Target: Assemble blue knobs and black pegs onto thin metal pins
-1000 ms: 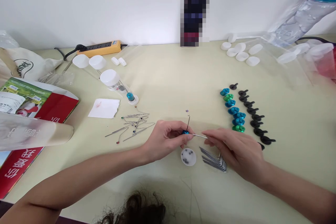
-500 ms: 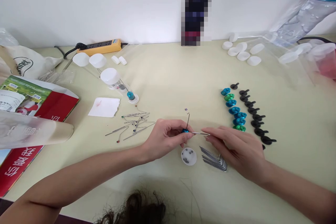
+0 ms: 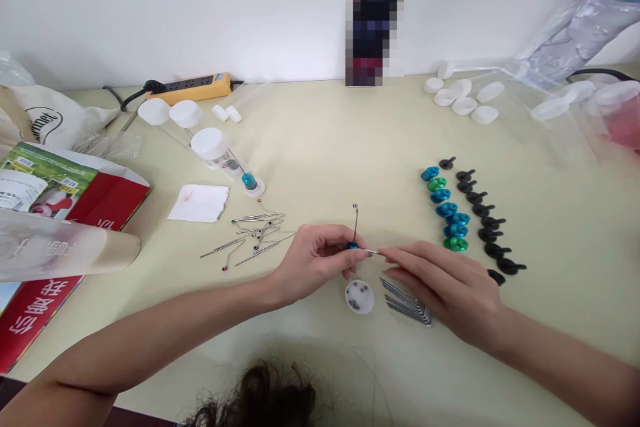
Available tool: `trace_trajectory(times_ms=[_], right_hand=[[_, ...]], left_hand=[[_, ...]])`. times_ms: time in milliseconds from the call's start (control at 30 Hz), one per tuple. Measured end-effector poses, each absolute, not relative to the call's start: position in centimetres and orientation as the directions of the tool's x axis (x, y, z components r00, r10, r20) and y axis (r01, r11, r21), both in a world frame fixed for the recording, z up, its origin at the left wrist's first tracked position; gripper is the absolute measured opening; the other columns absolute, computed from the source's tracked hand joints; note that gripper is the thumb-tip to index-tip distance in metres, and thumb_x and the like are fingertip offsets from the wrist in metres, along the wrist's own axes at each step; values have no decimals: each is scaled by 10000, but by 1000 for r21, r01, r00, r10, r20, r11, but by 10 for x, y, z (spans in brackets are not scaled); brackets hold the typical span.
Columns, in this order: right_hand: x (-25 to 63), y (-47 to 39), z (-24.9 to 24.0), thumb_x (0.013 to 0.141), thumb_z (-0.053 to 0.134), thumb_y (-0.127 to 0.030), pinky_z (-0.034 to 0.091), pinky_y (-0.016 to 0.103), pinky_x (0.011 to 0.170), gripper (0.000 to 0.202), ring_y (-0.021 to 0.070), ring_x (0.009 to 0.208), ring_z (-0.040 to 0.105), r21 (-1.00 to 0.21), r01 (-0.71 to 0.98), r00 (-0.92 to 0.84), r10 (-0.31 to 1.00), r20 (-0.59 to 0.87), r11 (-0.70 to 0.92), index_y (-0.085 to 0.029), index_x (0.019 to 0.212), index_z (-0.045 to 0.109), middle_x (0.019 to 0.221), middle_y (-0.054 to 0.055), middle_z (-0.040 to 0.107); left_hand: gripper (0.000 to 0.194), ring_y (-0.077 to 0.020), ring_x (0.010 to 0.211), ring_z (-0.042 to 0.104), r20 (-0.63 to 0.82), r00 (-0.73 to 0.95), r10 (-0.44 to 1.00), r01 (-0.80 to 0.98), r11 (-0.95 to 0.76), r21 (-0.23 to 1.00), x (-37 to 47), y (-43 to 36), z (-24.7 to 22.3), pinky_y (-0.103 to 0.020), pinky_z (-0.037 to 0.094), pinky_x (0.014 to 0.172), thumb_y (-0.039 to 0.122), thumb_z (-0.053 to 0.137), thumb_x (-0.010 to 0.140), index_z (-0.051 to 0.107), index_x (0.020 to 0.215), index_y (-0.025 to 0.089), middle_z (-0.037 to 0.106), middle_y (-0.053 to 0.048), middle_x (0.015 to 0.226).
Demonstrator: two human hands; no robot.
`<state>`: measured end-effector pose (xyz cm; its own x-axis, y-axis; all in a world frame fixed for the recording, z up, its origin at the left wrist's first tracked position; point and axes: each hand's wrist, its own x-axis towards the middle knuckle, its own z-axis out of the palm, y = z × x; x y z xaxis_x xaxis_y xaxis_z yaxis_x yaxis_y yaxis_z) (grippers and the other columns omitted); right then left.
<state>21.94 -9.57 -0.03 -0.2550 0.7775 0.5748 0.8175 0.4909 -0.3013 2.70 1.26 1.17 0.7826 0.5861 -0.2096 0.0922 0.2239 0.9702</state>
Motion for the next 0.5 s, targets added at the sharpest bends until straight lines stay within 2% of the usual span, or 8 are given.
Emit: trace_trajectory(times_ms=[167,300,400,500], right_hand=[[223,-99,-9,870,575,-71,511,269,680,491,169,868,629,-263,849,-280,812,511,458,-164,1340,469,1014,70,654],[223,-97,-6,868,566,-56,503,281,651,504,170,820,628,-302,818,-282,799,530,489,-178,1345,458,984,64,658],[221,-94,1,881,545,-57,489,272,627,386,153,758,611,-339,797,-266,795,546,499,-162,1252,522,909,60,655],[221,-92,6,913,484,-75,470,254,605,197,133,715,586,-455,755,-233,842,487,472,-158,1061,585,846,52,635]], left_hand=[[190,-79,596,555,-197,787,585,69,235,970,27,15,12,-206,509,609,300,652,807,678,860,118,597,-11,673],[197,-85,596,560,-202,788,582,74,237,969,27,15,12,-215,508,615,313,653,805,672,850,122,595,-9,672],[209,-96,601,573,-207,792,574,102,209,973,26,14,12,-227,510,618,320,648,806,676,860,120,599,-16,690],[212,-106,600,576,-188,806,561,134,138,981,25,12,11,-233,505,613,319,632,817,686,877,122,598,-17,675]])
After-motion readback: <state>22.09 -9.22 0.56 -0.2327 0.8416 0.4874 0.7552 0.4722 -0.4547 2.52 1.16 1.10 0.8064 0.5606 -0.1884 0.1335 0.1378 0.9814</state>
